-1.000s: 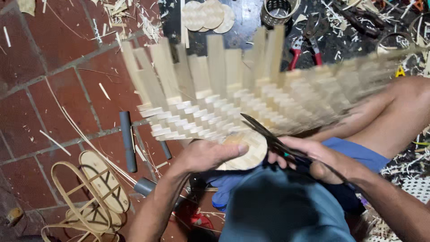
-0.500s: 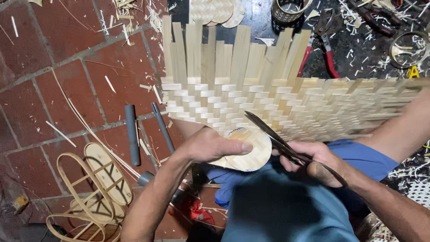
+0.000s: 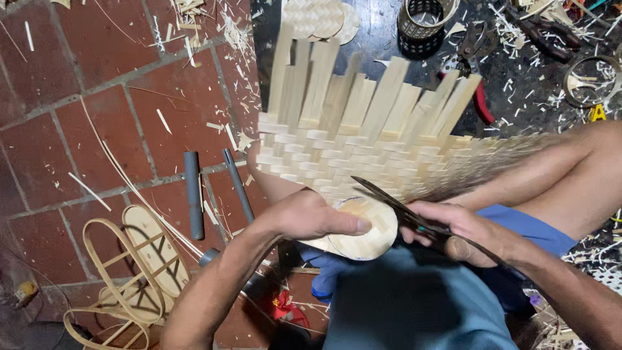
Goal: The person sits on the workshop floor with a woven bamboo mat on their lap, holding a round bamboo disc as a template and cutting around it with scissors to trim the mat into circular coasters. They rotate the disc, cut off excess woven strips, and set finished round pieces aside on the floor.
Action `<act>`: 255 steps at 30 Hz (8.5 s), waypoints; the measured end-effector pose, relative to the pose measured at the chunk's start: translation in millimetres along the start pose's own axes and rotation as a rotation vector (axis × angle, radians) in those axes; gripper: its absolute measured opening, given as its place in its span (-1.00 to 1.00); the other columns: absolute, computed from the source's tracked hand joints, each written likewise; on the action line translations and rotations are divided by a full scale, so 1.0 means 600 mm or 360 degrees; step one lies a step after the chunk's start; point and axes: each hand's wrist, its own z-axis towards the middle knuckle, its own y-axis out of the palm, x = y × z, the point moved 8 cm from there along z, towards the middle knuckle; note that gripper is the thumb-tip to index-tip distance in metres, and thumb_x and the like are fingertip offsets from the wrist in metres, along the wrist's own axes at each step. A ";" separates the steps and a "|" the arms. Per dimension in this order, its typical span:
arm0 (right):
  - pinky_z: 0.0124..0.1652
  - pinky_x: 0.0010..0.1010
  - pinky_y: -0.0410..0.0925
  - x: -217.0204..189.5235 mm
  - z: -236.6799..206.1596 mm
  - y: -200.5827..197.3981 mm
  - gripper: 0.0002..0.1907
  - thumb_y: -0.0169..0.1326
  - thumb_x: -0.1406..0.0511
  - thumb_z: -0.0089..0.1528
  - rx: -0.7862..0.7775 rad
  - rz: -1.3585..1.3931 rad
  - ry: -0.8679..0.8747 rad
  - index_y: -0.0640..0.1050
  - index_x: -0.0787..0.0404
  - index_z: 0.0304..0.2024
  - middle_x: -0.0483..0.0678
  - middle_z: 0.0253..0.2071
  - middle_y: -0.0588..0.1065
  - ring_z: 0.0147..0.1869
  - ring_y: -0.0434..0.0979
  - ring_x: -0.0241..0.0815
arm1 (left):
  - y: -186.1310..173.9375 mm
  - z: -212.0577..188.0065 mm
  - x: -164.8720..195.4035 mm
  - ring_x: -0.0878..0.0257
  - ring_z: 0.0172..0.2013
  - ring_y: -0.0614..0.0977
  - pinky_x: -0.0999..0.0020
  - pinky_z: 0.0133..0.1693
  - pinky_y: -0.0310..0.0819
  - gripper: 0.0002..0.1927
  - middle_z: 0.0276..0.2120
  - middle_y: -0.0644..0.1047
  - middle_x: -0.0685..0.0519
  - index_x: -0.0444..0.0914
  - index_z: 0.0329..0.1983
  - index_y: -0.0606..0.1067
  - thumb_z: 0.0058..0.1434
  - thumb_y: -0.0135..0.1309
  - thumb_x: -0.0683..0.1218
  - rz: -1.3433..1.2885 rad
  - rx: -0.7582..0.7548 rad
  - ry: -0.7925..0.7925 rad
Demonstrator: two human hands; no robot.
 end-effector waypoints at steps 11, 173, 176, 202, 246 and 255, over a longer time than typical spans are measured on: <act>-0.26 -0.48 0.30 0.021 0.009 -0.027 0.12 -0.07 -0.52 -0.06 0.0083 -0.0113 0.0190 0.54 0.30 0.01 -0.18 -0.34 0.44 -0.24 0.38 -0.32 | -0.018 -0.002 -0.001 0.24 -0.18 0.67 0.34 -0.11 0.57 -0.56 -0.15 0.69 -0.01 -0.33 -0.01 0.64 0.08 0.31 -0.02 0.0080 0.0033 -0.0382; 0.22 -0.22 0.27 -0.039 -0.029 -0.066 -0.21 0.06 0.07 0.29 0.0478 -0.0343 -0.0590 0.22 0.42 0.42 0.17 0.26 0.41 0.27 0.39 0.04 | 0.034 0.022 0.126 0.45 -0.26 0.55 0.49 -0.21 0.50 -0.72 -0.26 0.63 0.10 -0.41 -0.02 0.62 0.31 0.21 -0.11 0.0096 0.0227 0.0395; 0.17 -0.22 0.29 -0.041 -0.028 -0.069 -0.20 0.06 0.06 0.28 0.0469 -0.0325 -0.0507 0.22 0.43 0.42 0.18 0.22 0.41 0.20 0.41 0.05 | 0.034 0.020 0.120 0.45 -0.23 0.57 0.49 -0.18 0.51 -0.70 -0.24 0.64 0.12 -0.41 -0.01 0.61 0.30 0.20 -0.10 -0.0024 0.0156 0.0329; -0.03 -0.28 0.45 -0.166 -0.007 -0.054 -0.37 0.14 -0.01 0.24 0.0255 -0.0956 -0.0694 0.47 0.36 0.13 0.07 -0.06 0.53 -0.01 0.58 -0.03 | 0.027 0.020 0.144 0.28 -0.44 0.54 0.26 -0.33 0.51 -0.70 -0.51 0.59 0.02 -0.35 -0.22 0.57 0.21 0.21 0.01 0.0881 -0.0177 0.0136; 0.00 -0.41 0.42 -0.038 0.016 -0.060 -0.46 0.03 0.39 0.24 0.1467 0.0247 -0.0776 0.32 0.34 0.28 -0.02 -0.01 0.46 0.00 0.49 -0.27 | 0.019 0.084 0.063 0.20 -0.15 0.67 0.26 -0.03 0.57 -0.78 -0.13 0.64 -0.08 -0.45 0.02 0.52 0.37 0.15 -0.23 -0.1441 0.1022 0.1188; 0.07 -0.40 0.32 -0.007 0.010 -0.048 -0.43 0.09 0.31 0.23 0.1169 -0.0102 -0.0559 0.36 0.38 0.28 -0.04 0.00 0.42 0.06 0.39 -0.24 | 0.052 0.097 0.049 0.26 -0.15 0.64 0.35 -0.02 0.54 -0.79 -0.13 0.64 -0.05 -0.44 0.01 0.54 0.34 0.17 -0.26 -0.1382 0.0993 0.1099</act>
